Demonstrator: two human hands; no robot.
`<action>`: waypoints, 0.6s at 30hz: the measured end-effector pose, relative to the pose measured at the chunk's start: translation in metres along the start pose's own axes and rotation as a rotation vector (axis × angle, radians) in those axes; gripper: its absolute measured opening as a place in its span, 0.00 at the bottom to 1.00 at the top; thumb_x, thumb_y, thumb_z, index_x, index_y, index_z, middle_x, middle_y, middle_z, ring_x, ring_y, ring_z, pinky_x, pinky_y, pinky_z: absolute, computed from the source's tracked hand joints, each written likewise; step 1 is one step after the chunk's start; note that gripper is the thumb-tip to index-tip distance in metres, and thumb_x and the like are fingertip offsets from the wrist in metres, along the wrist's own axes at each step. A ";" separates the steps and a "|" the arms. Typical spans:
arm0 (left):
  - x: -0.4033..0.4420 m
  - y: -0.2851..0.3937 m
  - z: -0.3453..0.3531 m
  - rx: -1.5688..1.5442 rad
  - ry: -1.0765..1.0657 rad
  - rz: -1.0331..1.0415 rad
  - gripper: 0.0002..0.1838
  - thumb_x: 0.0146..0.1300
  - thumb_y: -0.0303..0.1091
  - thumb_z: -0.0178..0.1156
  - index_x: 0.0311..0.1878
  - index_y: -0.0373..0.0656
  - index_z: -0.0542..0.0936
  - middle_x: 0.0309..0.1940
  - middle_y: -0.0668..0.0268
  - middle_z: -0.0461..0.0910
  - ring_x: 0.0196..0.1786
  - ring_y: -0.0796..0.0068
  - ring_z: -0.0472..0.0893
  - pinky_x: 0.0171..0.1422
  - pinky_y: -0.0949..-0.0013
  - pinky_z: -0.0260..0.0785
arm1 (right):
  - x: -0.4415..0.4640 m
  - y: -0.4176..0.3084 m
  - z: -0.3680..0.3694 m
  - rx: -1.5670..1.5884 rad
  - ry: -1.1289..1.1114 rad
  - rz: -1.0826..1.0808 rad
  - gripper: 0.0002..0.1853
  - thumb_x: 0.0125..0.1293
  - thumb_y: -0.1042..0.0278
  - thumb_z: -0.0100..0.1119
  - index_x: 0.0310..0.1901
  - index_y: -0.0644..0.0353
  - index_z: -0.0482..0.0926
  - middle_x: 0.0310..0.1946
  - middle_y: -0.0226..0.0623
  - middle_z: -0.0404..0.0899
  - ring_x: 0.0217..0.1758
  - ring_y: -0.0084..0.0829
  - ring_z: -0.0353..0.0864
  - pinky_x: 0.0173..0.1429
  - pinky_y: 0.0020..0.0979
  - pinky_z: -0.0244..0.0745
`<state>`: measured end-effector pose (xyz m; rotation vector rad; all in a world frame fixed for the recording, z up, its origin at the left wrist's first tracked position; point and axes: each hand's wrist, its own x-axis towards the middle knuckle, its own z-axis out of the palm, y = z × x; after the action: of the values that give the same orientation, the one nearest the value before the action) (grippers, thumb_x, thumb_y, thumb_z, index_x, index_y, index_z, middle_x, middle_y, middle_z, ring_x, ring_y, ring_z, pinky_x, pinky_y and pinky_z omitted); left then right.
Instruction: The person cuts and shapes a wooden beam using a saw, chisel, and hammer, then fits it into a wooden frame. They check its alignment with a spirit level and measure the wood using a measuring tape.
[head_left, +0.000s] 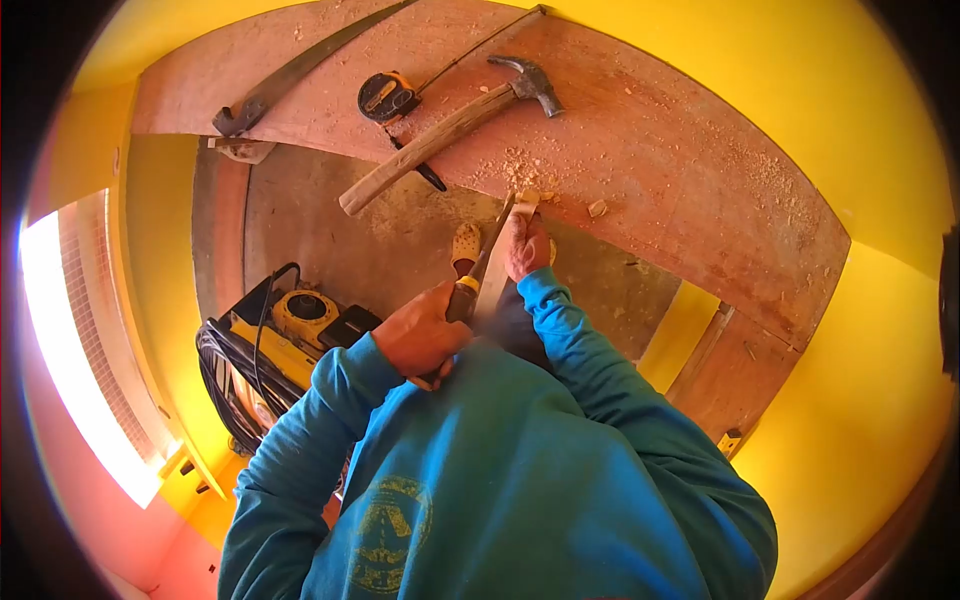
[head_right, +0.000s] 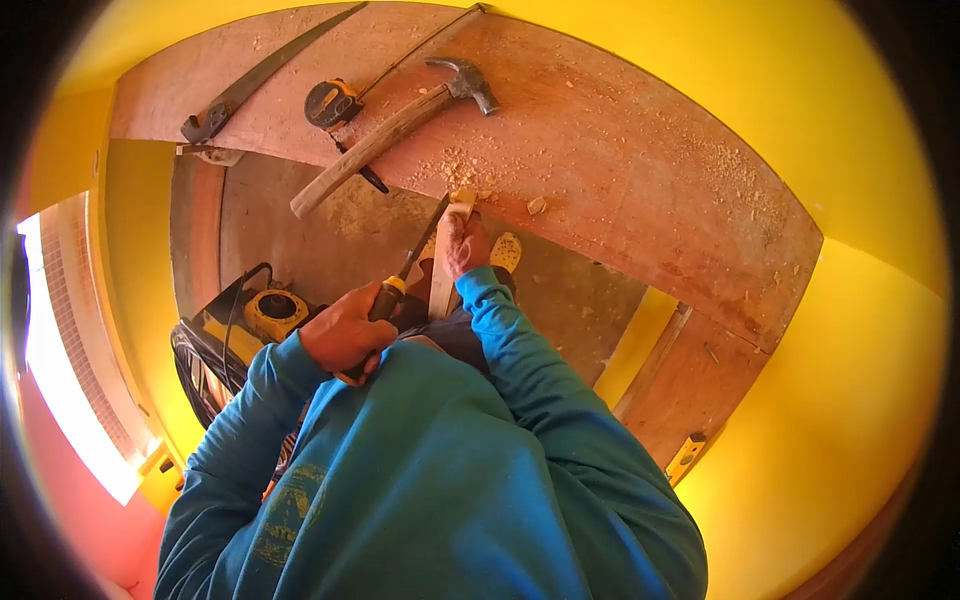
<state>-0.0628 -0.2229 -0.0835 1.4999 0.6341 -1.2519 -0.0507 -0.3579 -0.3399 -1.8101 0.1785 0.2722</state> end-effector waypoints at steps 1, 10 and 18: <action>0.001 -0.001 0.000 0.007 -0.013 0.008 0.14 0.55 0.29 0.52 0.46 0.38 0.67 0.16 0.66 0.69 0.14 0.76 0.71 0.17 0.70 0.65 | -0.001 -0.003 -0.001 0.034 -0.022 0.012 0.24 0.72 0.47 0.43 0.45 0.64 0.74 0.35 0.45 0.80 0.39 0.47 0.79 0.43 0.41 0.72; 0.007 -0.004 0.006 0.082 0.023 0.070 0.16 0.55 0.28 0.51 0.47 0.36 0.66 0.18 0.66 0.70 0.15 0.76 0.72 0.16 0.69 0.65 | 0.000 0.042 0.018 0.086 0.018 0.040 0.21 0.73 0.51 0.44 0.48 0.64 0.72 0.34 0.40 0.83 0.35 0.29 0.83 0.41 0.31 0.78; 0.042 -0.037 0.005 0.663 0.091 0.662 0.16 0.56 0.29 0.49 0.48 0.35 0.64 0.18 0.62 0.73 0.16 0.73 0.75 0.17 0.66 0.67 | -0.006 0.050 0.023 0.021 0.058 -0.017 0.20 0.73 0.55 0.43 0.42 0.65 0.76 0.31 0.40 0.83 0.34 0.31 0.84 0.39 0.31 0.78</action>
<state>-0.0837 -0.2242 -0.1360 2.0822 -0.2704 -0.8958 -0.0712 -0.3488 -0.3900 -1.7988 0.2062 0.2048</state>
